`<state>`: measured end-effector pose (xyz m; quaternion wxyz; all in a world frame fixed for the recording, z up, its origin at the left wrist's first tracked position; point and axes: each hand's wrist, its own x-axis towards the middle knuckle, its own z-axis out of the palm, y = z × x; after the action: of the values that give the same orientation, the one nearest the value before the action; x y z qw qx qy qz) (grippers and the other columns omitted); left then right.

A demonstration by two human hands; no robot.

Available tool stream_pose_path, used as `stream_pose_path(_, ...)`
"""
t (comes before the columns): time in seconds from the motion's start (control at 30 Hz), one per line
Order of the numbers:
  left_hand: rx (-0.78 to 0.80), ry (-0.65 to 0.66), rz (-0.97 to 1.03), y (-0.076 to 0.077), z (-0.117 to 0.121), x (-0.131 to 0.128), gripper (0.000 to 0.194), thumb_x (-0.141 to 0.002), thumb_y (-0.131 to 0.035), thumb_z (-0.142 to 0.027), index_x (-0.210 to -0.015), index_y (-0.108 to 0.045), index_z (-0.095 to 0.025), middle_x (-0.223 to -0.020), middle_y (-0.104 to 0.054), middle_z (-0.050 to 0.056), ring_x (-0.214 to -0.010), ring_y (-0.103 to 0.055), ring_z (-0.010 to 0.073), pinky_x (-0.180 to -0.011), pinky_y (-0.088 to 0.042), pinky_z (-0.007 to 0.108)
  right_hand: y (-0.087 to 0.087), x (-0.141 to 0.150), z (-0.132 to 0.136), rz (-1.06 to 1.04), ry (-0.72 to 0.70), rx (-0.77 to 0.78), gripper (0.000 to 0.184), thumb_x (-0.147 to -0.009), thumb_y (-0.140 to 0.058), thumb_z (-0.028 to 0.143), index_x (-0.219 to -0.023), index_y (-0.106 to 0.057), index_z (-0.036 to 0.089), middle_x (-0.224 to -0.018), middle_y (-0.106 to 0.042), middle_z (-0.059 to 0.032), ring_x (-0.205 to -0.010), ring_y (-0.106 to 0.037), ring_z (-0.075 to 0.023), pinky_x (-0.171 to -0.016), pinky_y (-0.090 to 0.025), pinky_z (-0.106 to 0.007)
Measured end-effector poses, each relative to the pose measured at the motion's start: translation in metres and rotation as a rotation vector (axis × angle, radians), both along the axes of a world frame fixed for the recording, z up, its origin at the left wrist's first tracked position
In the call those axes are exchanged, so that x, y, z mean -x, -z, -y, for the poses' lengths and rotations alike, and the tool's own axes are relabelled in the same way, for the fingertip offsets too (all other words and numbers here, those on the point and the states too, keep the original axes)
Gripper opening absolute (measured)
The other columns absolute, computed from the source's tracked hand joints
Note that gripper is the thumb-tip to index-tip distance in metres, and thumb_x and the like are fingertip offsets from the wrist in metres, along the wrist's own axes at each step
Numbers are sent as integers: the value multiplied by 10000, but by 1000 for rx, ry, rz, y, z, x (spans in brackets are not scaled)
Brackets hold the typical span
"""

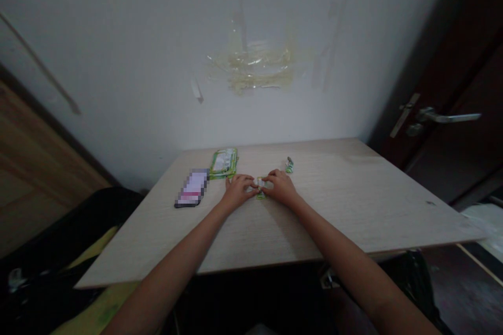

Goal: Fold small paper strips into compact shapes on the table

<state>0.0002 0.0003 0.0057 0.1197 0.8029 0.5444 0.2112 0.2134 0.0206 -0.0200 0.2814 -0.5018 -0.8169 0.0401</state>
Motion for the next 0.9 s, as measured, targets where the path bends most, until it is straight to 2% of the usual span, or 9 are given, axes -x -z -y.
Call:
stream_pose_path(0.5,-42,7,43,3,-2,1,167,-856,-685,-447,-958,-743,-328,-1254,-656,1,-1249,-463,258,-1129,-123,656,-2,-8,8,28,-104,18,578,-760,-769,456,-1275,-668,214,-1278,-581,-153,-1180,-561,-265,-1035,-440,-407)
stream_pose_path(0.73,-33,7,23,3,0,1,198,-857,-678,-463,-993,-736,-330,-1270,-644,9,-1261,-454,268,-1123,-122,664,0,-11,9,35,-132,44,647,-743,-779,475,-1316,-636,210,-1340,-546,-166,-1242,-525,-286,-1064,-423,-433)
stream_pose_path(0.9,-64,11,-20,4,-2,2,292,-857,-669,-475,-1116,-697,-343,-1268,-643,12,-1274,-446,281,-1124,-162,649,2,-12,8,10,-158,24,618,-751,-782,462,-1303,-645,219,-1314,-562,-155,-1215,-540,-281,-1051,-434,-433)
